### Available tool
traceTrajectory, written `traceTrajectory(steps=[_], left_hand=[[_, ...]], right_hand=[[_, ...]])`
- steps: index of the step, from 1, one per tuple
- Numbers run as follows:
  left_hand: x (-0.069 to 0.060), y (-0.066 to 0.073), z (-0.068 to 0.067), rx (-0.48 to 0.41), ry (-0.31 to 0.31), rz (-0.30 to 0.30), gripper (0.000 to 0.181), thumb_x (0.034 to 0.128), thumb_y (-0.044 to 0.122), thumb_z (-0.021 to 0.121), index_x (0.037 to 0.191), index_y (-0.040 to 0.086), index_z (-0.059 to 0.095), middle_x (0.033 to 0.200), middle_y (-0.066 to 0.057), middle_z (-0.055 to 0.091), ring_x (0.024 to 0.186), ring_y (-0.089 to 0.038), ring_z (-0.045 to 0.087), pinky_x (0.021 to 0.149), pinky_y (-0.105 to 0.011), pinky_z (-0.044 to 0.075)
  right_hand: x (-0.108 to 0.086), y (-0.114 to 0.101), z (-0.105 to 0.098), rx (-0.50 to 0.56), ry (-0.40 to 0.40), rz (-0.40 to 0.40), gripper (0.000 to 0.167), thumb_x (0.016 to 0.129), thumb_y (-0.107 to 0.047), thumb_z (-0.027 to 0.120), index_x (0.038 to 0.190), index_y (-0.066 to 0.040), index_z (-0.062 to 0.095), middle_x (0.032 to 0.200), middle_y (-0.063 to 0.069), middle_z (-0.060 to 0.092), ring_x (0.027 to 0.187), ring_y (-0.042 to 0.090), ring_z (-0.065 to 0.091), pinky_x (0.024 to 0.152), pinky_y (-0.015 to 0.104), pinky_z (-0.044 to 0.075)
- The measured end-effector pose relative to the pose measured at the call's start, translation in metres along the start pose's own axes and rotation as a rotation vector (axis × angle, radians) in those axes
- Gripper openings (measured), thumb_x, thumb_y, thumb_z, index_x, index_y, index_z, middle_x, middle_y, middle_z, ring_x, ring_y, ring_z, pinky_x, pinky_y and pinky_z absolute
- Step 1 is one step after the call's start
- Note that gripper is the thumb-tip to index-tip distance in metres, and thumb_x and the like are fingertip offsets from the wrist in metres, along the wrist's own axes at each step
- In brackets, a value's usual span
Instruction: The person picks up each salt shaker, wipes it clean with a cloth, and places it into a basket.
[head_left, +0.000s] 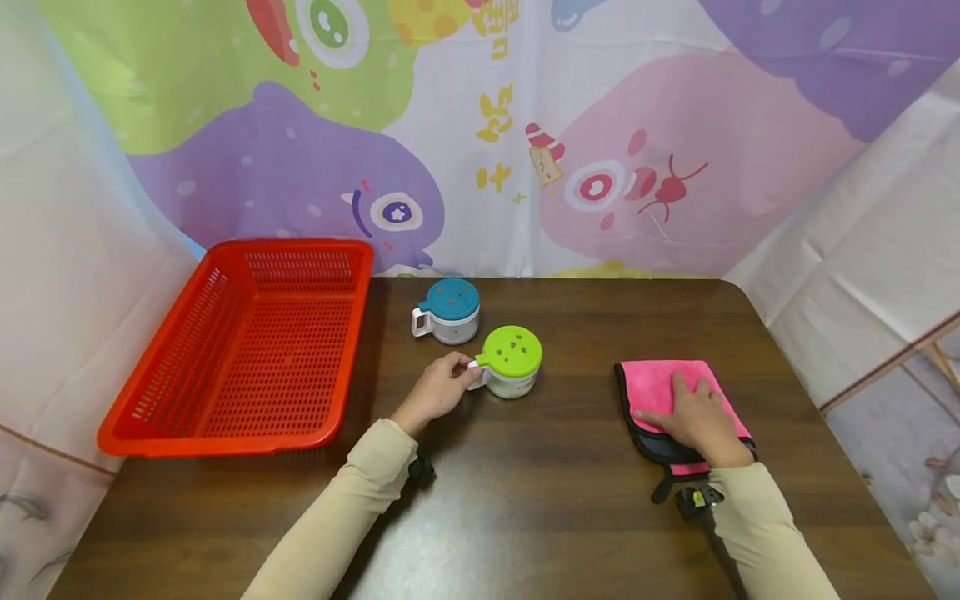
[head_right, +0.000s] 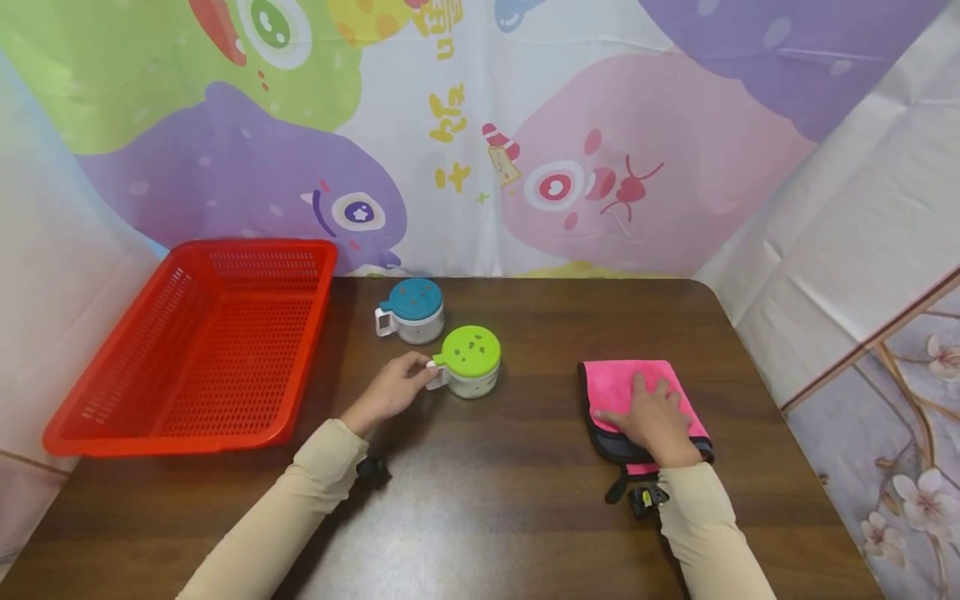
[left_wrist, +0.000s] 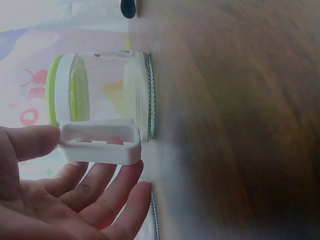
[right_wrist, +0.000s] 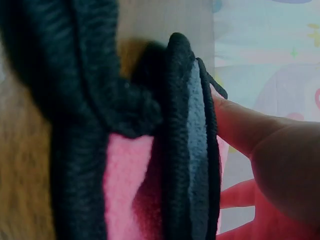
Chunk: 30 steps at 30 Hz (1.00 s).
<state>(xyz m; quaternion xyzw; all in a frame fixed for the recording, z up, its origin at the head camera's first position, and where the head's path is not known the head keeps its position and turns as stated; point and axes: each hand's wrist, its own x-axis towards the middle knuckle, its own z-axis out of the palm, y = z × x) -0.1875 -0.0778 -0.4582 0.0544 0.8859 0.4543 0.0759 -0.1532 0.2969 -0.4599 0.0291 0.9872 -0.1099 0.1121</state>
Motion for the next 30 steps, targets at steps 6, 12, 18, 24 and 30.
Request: traceTrajectory(steps=[6, 12, 18, 24, 30], left_hand=[[0.001, 0.000, -0.004, 0.004, -0.050, -0.022, 0.025, 0.0969, 0.022, 0.055, 0.111, 0.002, 0.061, 0.104, -0.013, 0.065, 0.098, -0.025, 0.057, 0.088, -0.039, 0.046], [0.001, 0.000, -0.006, 0.004, -0.072, -0.042, 0.025, 0.0981, 0.022, 0.052, 0.112, 0.003, 0.060, 0.105, -0.012, 0.063, 0.098, -0.025, 0.056, 0.089, -0.040, 0.045], [0.004, 0.000, -0.004, 0.006, -0.080, -0.022, 0.023, 0.0980, 0.022, 0.052, 0.110, 0.005, 0.060, 0.101, -0.010, 0.063, 0.095, -0.023, 0.056, 0.084, -0.035, 0.044], [0.007, 0.000, -0.004, -0.012, -0.093, -0.030, 0.023, 0.0983, 0.022, 0.052, 0.110, 0.004, 0.060, 0.101, -0.010, 0.062, 0.094, -0.022, 0.055, 0.084, -0.035, 0.043], [0.007, 0.000, -0.004, -0.016, -0.108, -0.050, 0.023, 0.0980, 0.022, 0.053, 0.110, 0.005, 0.061, 0.100, -0.009, 0.062, 0.094, -0.022, 0.054, 0.084, -0.033, 0.042]], right_hand=[[0.005, -0.003, -0.001, -0.048, -0.018, -0.010, 0.092, 0.082, -0.057, 0.062, 0.136, 0.011, 0.033, 0.118, 0.043, 0.038, 0.107, 0.058, 0.042, 0.079, 0.065, 0.046], [0.006, -0.007, -0.002, -0.089, -0.015, -0.051, 0.086, 0.084, -0.054, 0.064, 0.130, 0.013, 0.037, 0.113, 0.044, 0.041, 0.100, 0.057, 0.045, 0.077, 0.062, 0.046], [0.005, -0.005, -0.001, -0.118, 0.018, -0.085, 0.082, 0.084, -0.050, 0.066, 0.126, 0.016, 0.039, 0.107, 0.044, 0.044, 0.094, 0.055, 0.048, 0.080, 0.062, 0.045], [0.011, -0.002, -0.002, -0.139, 0.070, -0.150, 0.074, 0.082, -0.045, 0.068, 0.115, 0.017, 0.044, 0.100, 0.042, 0.049, 0.093, 0.054, 0.050, 0.086, 0.064, 0.041], [0.010, 0.000, 0.002, -0.113, 0.045, -0.125, 0.075, 0.081, -0.045, 0.069, 0.116, 0.016, 0.045, 0.102, 0.042, 0.049, 0.095, 0.054, 0.049, 0.086, 0.064, 0.040]])
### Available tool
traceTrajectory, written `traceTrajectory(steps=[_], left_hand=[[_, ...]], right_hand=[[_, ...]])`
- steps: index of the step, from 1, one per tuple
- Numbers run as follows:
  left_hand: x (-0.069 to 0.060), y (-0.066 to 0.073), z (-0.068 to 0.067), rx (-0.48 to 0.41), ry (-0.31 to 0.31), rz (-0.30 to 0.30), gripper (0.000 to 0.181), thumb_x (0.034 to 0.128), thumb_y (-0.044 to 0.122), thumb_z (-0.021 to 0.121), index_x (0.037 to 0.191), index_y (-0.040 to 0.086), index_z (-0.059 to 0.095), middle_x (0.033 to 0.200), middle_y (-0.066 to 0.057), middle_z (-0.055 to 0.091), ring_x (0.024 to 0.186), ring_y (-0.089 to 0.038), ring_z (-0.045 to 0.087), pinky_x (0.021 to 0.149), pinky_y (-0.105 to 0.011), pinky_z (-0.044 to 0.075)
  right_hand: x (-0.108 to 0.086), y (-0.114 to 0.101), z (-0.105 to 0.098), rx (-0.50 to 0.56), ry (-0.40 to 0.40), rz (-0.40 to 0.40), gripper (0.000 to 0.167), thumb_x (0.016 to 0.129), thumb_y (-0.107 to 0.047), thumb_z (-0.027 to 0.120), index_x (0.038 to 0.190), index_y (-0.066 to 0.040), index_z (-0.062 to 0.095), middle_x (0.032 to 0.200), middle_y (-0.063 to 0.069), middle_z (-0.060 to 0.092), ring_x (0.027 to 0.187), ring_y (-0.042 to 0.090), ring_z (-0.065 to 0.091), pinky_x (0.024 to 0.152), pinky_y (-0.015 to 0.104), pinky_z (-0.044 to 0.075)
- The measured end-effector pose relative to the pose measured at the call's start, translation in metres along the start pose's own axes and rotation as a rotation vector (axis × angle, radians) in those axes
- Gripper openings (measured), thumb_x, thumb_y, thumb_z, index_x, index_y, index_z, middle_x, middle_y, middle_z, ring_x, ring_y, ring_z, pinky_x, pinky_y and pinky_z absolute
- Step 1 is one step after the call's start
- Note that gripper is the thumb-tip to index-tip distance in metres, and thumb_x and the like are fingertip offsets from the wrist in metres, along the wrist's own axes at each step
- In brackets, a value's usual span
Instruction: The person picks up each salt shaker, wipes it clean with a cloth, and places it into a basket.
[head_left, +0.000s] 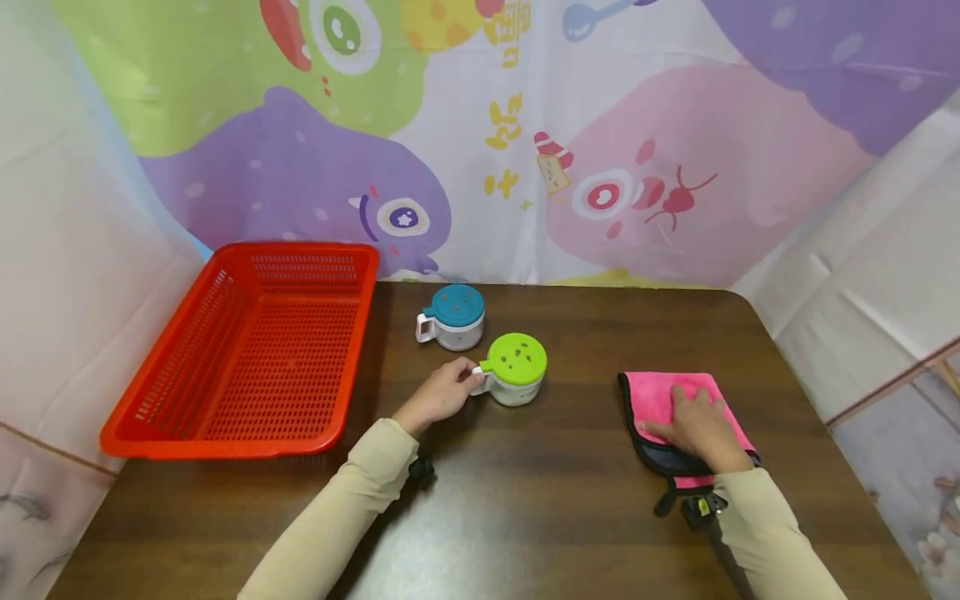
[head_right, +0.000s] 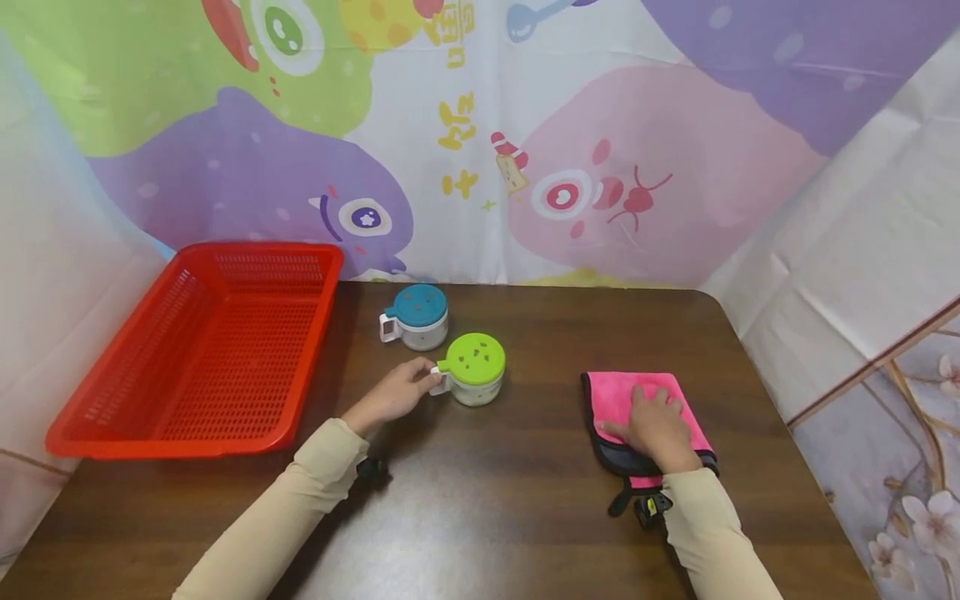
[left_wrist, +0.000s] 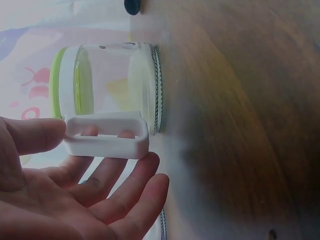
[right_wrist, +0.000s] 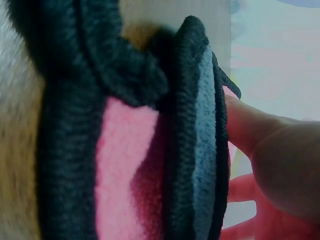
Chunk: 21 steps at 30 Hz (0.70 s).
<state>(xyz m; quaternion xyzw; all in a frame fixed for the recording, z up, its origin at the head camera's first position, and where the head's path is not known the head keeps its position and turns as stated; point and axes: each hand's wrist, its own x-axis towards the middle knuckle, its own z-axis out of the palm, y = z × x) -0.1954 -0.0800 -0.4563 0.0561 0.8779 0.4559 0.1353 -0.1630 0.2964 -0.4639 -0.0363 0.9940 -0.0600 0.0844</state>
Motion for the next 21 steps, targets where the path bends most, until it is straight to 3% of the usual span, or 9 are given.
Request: traceTrajectory(steps=[8, 15, 21], left_hand=[[-0.0021, -0.0018, 0.0002, -0.009, -0.021, -0.008, 0.023, 0.0982, 0.021, 0.052, 0.110, 0.004, 0.061, 0.101, -0.010, 0.062, 0.093, -0.021, 0.054, 0.082, -0.032, 0.043], [-0.0011, -0.0018, 0.0004, -0.029, -0.014, -0.013, 0.024, 0.0985, 0.022, 0.052, 0.111, 0.005, 0.061, 0.101, -0.009, 0.061, 0.094, -0.021, 0.054, 0.082, -0.032, 0.042], [-0.0004, -0.0014, -0.0002, -0.040, -0.025, -0.004, 0.024, 0.0988, 0.022, 0.051, 0.112, 0.005, 0.060, 0.102, -0.009, 0.061, 0.095, -0.020, 0.054, 0.083, -0.032, 0.042]], right_hand=[[-0.0016, -0.0011, 0.0032, -0.013, -0.012, 0.005, 0.076, 0.082, -0.045, 0.068, 0.119, 0.017, 0.043, 0.101, 0.043, 0.048, 0.094, 0.057, 0.050, 0.085, 0.064, 0.042], [0.0008, -0.0010, -0.0030, 0.028, -0.081, 0.051, 0.084, 0.084, -0.048, 0.067, 0.129, 0.017, 0.037, 0.113, 0.046, 0.042, 0.103, 0.061, 0.045, 0.088, 0.066, 0.041], [0.0011, -0.0009, -0.0039, 0.034, -0.087, 0.047, 0.084, 0.084, -0.048, 0.067, 0.128, 0.017, 0.037, 0.113, 0.045, 0.042, 0.104, 0.059, 0.046, 0.088, 0.065, 0.043]])
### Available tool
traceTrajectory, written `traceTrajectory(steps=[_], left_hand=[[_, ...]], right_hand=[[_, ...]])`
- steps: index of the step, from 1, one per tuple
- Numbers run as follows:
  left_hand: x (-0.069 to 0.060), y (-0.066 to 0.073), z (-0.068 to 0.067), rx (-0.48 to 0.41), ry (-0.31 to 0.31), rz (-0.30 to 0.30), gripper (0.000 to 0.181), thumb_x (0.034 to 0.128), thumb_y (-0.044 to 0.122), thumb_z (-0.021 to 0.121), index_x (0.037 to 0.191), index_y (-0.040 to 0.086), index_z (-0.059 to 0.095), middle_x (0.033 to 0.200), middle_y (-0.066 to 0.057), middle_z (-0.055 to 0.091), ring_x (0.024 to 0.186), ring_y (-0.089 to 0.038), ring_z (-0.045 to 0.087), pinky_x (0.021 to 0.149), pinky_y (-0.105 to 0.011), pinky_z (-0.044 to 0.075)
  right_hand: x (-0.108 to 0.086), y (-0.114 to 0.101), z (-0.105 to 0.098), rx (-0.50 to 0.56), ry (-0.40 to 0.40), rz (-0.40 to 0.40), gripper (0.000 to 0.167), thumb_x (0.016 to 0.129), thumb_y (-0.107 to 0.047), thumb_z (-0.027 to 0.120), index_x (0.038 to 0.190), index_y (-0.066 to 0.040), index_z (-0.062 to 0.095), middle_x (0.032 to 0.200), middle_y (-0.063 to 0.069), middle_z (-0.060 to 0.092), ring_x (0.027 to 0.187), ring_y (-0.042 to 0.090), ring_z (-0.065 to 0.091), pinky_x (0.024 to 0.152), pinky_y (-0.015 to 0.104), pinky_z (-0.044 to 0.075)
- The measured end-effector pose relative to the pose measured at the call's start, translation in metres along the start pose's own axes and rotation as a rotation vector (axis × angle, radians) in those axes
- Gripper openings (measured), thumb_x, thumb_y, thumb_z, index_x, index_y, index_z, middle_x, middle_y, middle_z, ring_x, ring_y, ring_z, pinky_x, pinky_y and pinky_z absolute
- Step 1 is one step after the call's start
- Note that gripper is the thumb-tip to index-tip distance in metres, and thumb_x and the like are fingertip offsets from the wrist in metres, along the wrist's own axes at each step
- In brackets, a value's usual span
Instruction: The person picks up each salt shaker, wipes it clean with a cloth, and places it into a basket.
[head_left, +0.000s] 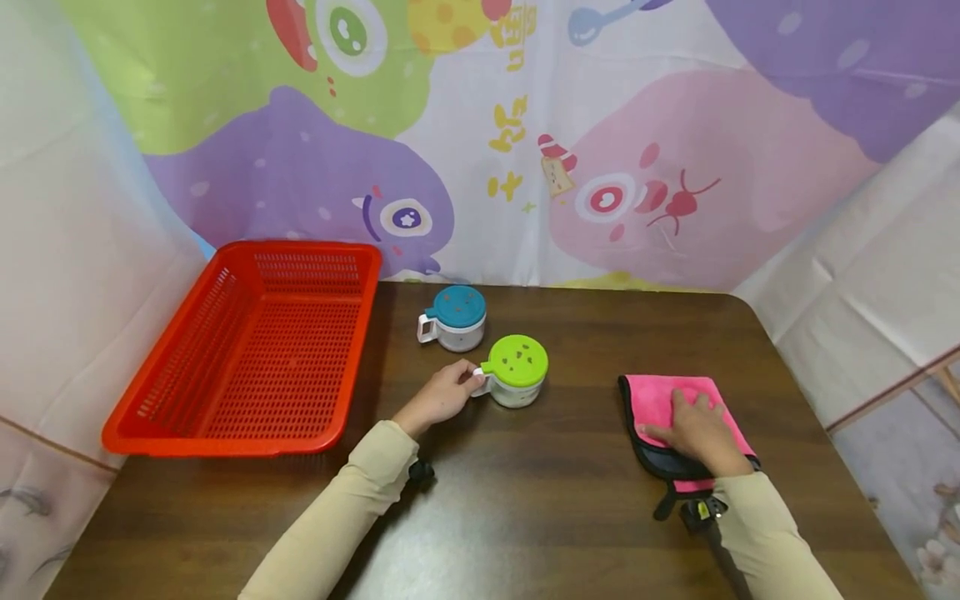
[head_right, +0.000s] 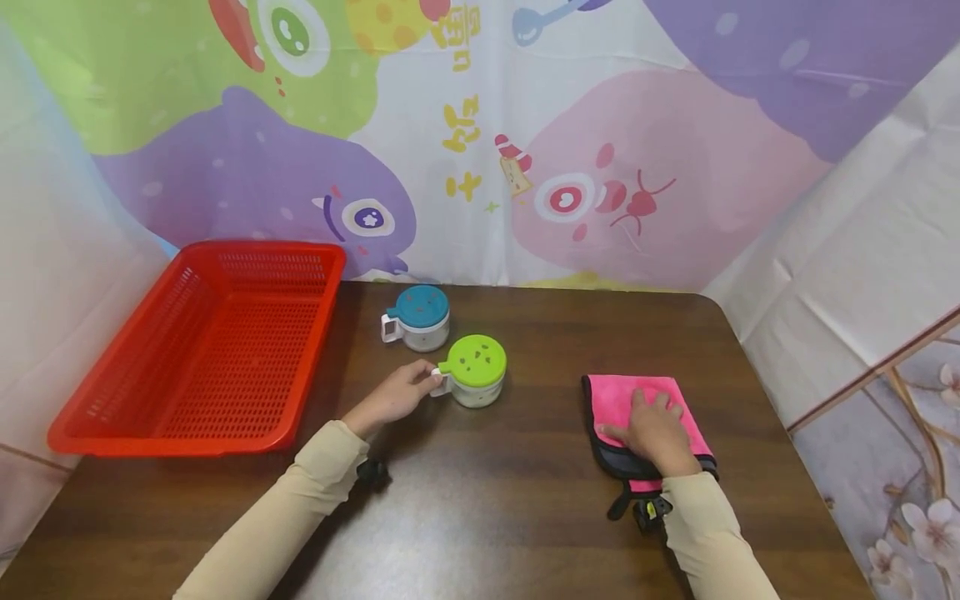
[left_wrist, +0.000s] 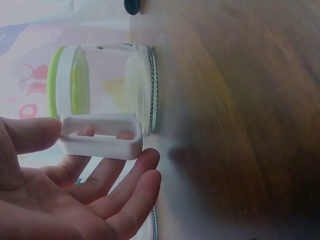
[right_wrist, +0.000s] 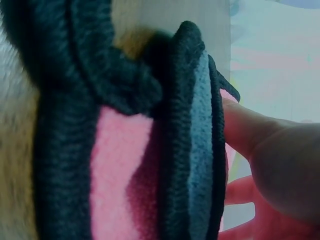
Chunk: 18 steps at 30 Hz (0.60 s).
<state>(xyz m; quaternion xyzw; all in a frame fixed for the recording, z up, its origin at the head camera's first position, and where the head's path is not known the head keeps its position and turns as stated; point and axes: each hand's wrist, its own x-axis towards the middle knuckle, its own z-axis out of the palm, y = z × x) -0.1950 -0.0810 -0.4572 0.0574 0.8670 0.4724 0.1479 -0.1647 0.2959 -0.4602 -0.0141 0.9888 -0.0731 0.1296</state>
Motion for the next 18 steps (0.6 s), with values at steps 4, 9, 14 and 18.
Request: traceTrajectory(steps=[4, 9, 14, 18], left_hand=[[0.0011, 0.0004, -0.0003, -0.003, 0.004, 0.001, 0.024, 0.0989, 0.022, 0.051, 0.112, 0.004, 0.060, 0.104, -0.010, 0.062, 0.097, -0.021, 0.054, 0.085, -0.033, 0.043], [0.0006, 0.0017, -0.0008, -0.017, 0.003, -0.008, 0.025, 0.0987, 0.022, 0.051, 0.113, 0.004, 0.060, 0.104, -0.010, 0.061, 0.098, -0.021, 0.053, 0.085, -0.033, 0.042], [-0.0007, 0.0010, -0.0005, -0.021, 0.000, 0.003, 0.023, 0.0979, 0.021, 0.052, 0.110, 0.003, 0.060, 0.097, -0.009, 0.060, 0.093, -0.021, 0.053, 0.079, -0.029, 0.040], [0.0008, -0.0009, -0.0001, -0.063, -0.013, 0.011, 0.024, 0.0972, 0.020, 0.052, 0.108, 0.001, 0.060, 0.094, -0.009, 0.058, 0.089, -0.020, 0.052, 0.076, -0.027, 0.039]], right_hand=[[0.0002, -0.0005, 0.0000, -0.010, 0.028, -0.016, 0.082, 0.084, -0.047, 0.067, 0.126, 0.017, 0.038, 0.111, 0.046, 0.043, 0.100, 0.059, 0.047, 0.087, 0.065, 0.042], [-0.0004, -0.0017, -0.0003, 0.003, 0.024, -0.001, 0.084, 0.085, -0.048, 0.066, 0.130, 0.017, 0.037, 0.113, 0.047, 0.040, 0.099, 0.059, 0.045, 0.086, 0.064, 0.042], [-0.0018, -0.0002, 0.0029, -0.001, 0.029, -0.002, 0.086, 0.084, -0.049, 0.066, 0.131, 0.017, 0.037, 0.114, 0.047, 0.041, 0.100, 0.058, 0.045, 0.087, 0.064, 0.041], [-0.0046, 0.0003, 0.0055, 0.002, 0.053, 0.000, 0.086, 0.085, -0.050, 0.065, 0.132, 0.017, 0.036, 0.115, 0.047, 0.040, 0.101, 0.058, 0.044, 0.085, 0.064, 0.041]])
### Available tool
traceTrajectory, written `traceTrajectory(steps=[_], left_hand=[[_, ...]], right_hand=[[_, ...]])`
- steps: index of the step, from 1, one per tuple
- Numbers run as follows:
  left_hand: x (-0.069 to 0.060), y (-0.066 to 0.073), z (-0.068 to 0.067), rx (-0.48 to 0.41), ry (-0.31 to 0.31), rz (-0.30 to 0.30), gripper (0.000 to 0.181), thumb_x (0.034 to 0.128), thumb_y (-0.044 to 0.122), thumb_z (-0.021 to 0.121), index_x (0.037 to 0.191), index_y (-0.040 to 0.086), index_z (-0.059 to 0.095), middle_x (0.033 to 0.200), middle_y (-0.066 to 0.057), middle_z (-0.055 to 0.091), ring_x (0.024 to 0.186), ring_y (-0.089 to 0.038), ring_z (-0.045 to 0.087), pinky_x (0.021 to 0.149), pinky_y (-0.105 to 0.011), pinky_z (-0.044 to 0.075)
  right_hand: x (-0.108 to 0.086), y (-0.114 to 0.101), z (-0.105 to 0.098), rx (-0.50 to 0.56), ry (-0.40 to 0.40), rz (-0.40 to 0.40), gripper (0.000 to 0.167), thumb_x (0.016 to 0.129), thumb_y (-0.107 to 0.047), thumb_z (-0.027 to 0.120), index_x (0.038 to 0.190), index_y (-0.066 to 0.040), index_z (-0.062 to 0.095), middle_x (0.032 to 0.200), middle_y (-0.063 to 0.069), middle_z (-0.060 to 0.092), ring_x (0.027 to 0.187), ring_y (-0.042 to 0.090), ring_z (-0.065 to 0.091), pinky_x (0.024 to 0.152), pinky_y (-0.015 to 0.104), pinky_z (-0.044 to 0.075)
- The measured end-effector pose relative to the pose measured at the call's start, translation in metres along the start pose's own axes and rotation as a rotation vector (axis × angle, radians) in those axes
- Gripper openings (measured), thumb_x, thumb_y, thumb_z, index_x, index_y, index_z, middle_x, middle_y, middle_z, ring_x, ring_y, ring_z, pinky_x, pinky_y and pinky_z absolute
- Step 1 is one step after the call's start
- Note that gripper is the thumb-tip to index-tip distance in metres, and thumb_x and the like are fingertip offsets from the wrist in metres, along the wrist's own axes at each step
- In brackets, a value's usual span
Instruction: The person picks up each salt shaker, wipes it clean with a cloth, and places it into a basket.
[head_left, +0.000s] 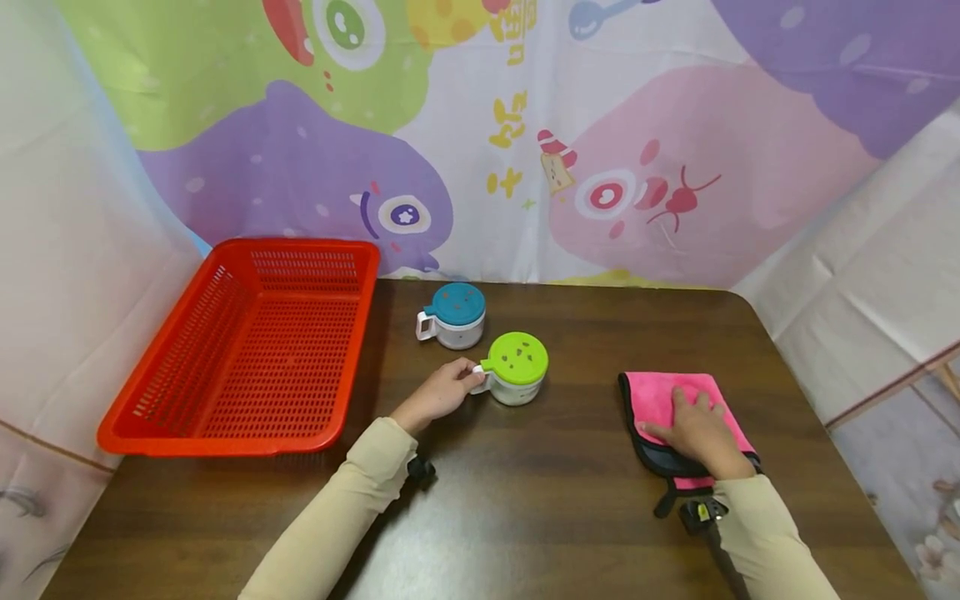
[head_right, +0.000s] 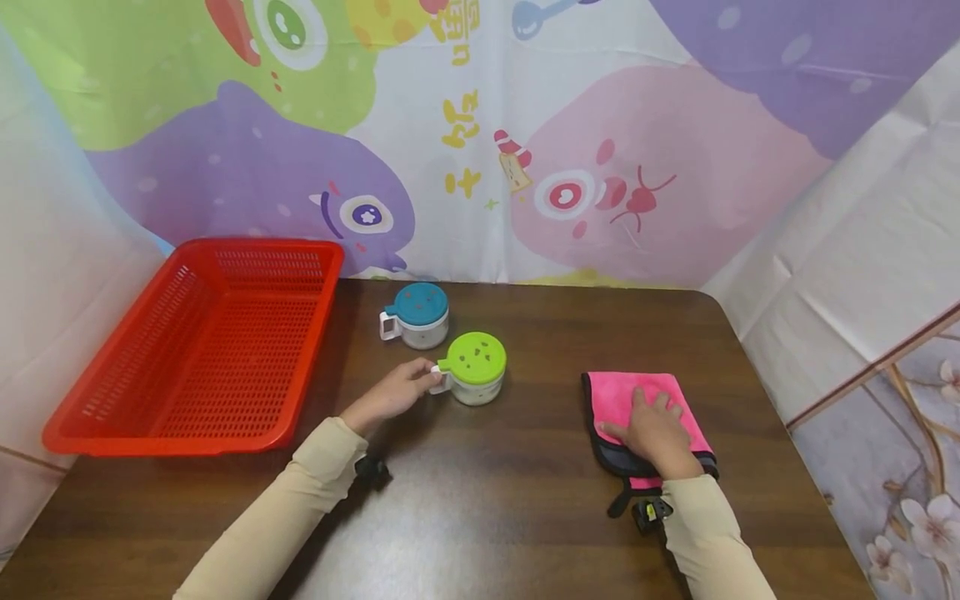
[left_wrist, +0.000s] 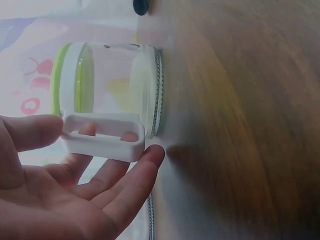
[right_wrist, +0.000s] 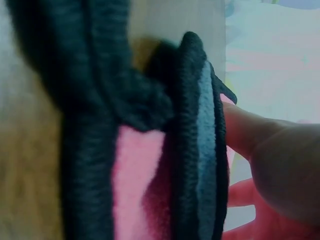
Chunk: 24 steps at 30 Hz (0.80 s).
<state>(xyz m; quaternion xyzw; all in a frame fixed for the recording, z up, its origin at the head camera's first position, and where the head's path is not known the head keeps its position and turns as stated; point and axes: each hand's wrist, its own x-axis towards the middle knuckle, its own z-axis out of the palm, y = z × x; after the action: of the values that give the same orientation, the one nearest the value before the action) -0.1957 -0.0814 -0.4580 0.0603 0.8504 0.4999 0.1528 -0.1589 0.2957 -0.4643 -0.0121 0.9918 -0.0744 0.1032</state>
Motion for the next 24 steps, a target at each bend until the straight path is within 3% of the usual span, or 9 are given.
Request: traceTrajectory(steps=[6, 13, 24], left_hand=[[0.002, -0.002, -0.001, -0.057, 0.005, -0.009, 0.023, 0.0965, 0.021, 0.053, 0.104, 0.001, 0.061, 0.089, -0.006, 0.057, 0.083, -0.016, 0.049, 0.071, -0.025, 0.037], [0.001, 0.000, -0.002, -0.057, 0.015, -0.024, 0.025, 0.0969, 0.024, 0.053, 0.103, 0.002, 0.062, 0.093, -0.007, 0.060, 0.088, -0.017, 0.052, 0.075, -0.025, 0.039], [0.005, 0.000, -0.004, -0.194, -0.038, -0.087, 0.023, 0.0954, 0.019, 0.054, 0.103, -0.002, 0.063, 0.082, -0.002, 0.056, 0.073, -0.013, 0.049, 0.067, -0.022, 0.041]], right_hand=[[-0.004, -0.002, -0.003, 0.031, -0.009, 0.004, 0.089, 0.087, -0.052, 0.061, 0.137, 0.015, 0.031, 0.120, 0.047, 0.034, 0.106, 0.061, 0.040, 0.084, 0.066, 0.042], [-0.013, 0.003, -0.006, 0.123, -0.048, 0.019, 0.091, 0.089, -0.052, 0.059, 0.143, 0.014, 0.026, 0.135, 0.048, 0.026, 0.124, 0.065, 0.031, 0.096, 0.071, 0.035], [-0.016, 0.003, -0.003, 0.063, 0.001, 0.048, 0.087, 0.085, -0.053, 0.063, 0.133, 0.016, 0.038, 0.118, 0.045, 0.042, 0.108, 0.057, 0.044, 0.089, 0.065, 0.041]])
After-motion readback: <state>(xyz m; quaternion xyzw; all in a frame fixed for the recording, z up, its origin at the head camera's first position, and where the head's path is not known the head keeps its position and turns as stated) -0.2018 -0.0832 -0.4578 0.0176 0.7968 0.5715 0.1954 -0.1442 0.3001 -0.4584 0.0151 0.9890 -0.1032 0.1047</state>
